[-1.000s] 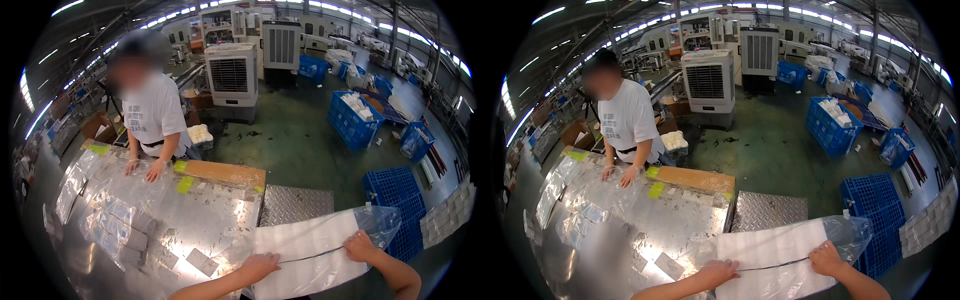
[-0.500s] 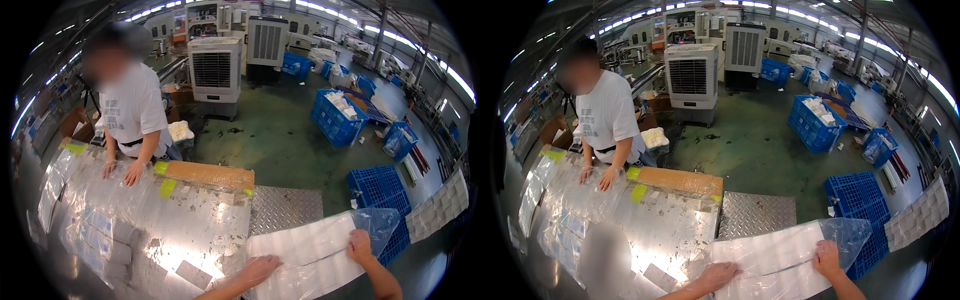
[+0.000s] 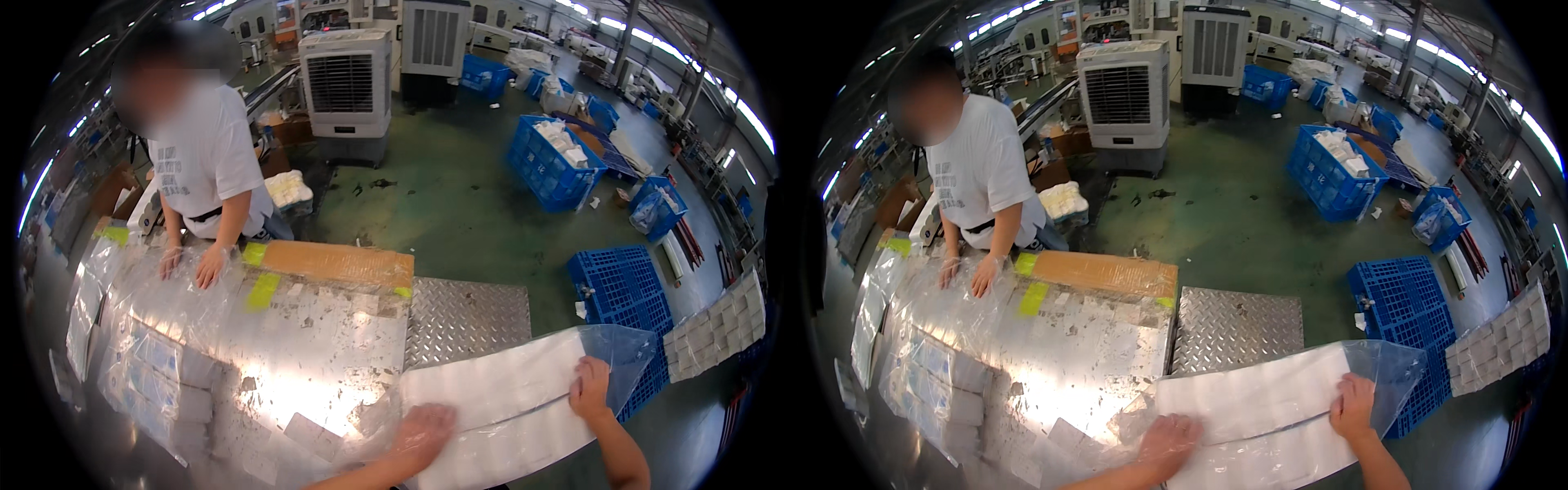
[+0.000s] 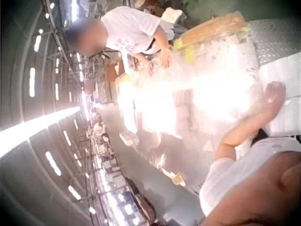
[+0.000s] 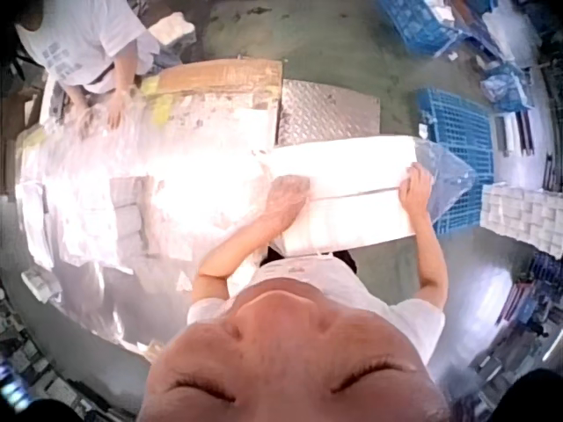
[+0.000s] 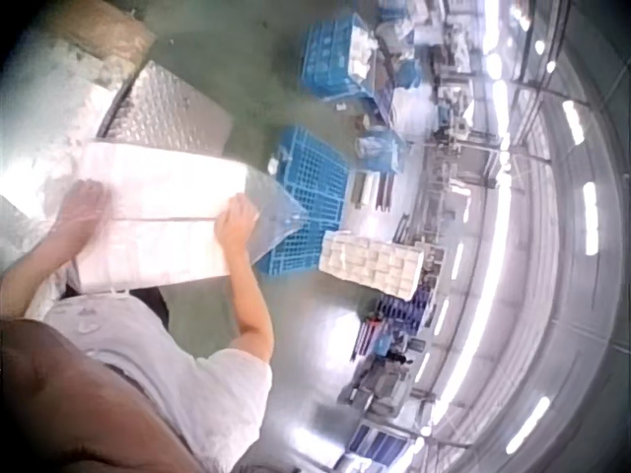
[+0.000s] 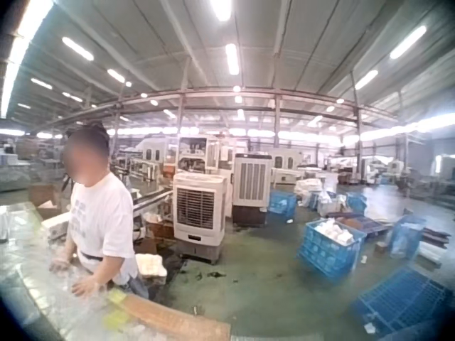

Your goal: The person tapes plastic-wrapped bundles of white rectangular objects and moves them from a work surface to a blue plastic pallet.

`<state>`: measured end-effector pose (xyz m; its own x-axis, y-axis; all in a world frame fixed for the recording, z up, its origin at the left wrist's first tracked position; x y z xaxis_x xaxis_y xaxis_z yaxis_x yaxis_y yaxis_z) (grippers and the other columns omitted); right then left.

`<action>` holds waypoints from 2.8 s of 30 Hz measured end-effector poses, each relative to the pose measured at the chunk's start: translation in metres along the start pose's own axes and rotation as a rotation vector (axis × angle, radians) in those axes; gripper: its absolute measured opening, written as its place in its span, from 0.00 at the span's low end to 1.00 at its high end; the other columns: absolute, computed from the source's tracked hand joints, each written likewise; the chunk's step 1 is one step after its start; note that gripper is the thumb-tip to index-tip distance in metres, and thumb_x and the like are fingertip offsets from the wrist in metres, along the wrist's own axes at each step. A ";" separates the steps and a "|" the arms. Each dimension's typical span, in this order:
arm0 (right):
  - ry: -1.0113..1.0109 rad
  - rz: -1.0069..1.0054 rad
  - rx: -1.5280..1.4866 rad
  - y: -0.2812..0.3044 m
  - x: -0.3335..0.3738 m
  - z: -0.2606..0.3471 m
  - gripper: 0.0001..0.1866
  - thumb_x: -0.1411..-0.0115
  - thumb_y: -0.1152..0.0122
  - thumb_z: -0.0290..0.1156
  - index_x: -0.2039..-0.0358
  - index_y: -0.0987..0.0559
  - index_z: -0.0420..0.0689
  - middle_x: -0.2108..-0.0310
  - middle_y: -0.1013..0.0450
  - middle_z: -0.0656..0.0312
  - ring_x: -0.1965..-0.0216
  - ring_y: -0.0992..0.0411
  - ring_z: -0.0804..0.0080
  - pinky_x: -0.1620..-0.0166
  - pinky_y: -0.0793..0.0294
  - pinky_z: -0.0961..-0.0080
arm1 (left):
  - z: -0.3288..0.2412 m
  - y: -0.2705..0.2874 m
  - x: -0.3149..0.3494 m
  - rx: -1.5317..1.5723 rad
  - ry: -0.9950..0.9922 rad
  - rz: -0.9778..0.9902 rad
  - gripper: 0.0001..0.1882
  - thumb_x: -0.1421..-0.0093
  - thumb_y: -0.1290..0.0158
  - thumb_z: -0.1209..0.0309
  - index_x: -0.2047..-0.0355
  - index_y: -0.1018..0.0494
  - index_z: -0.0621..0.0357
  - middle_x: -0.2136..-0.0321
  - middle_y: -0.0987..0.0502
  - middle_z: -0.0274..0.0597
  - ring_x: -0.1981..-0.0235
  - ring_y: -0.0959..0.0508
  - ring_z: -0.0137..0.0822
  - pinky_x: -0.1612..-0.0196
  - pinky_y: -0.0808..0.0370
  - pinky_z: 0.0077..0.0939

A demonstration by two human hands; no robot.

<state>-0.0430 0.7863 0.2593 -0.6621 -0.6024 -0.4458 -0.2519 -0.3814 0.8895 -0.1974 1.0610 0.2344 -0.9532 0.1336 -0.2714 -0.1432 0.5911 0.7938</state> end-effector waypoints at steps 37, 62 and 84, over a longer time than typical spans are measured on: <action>0.204 0.190 0.003 0.018 -0.015 0.147 0.26 0.58 0.42 0.27 0.54 0.33 0.37 0.55 0.37 0.43 0.53 0.39 0.48 0.49 0.41 0.57 | -0.020 -0.041 -0.021 0.039 -0.043 -0.049 0.33 0.45 0.53 0.50 0.44 0.41 0.55 0.41 0.44 0.47 0.40 0.44 0.45 0.41 0.49 0.47; 0.381 0.534 0.041 0.005 -0.008 0.168 0.28 0.53 0.44 0.32 0.49 0.32 0.41 0.77 0.36 0.59 0.78 0.35 0.63 0.75 0.36 0.67 | -0.013 -0.024 -0.004 -0.255 0.111 0.073 0.34 0.44 0.56 0.51 0.45 0.41 0.64 0.42 0.44 0.52 0.40 0.45 0.44 0.39 0.52 0.42; 0.393 0.334 -0.012 -0.022 0.014 0.140 0.27 0.58 0.43 0.28 0.53 0.27 0.44 0.79 0.40 0.60 0.79 0.38 0.63 0.76 0.40 0.66 | 0.000 0.003 0.090 -0.452 0.144 -0.115 0.19 0.50 0.56 0.72 0.57 0.32 0.67 0.54 0.30 0.54 0.52 0.30 0.45 0.46 0.36 0.36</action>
<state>-0.1454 0.8840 0.2474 -0.3893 -0.9098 -0.1440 -0.0625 -0.1299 0.9896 -0.2841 1.0742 0.2122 -0.9469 -0.0425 -0.3187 -0.3209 0.1872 0.9284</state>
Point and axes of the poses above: each hand's wrist, its own x-axis away from the middle knuckle, its own y-axis out of the back of the hand, z = x × y, the point moved 4 cm from there along -x, towards the middle knuckle
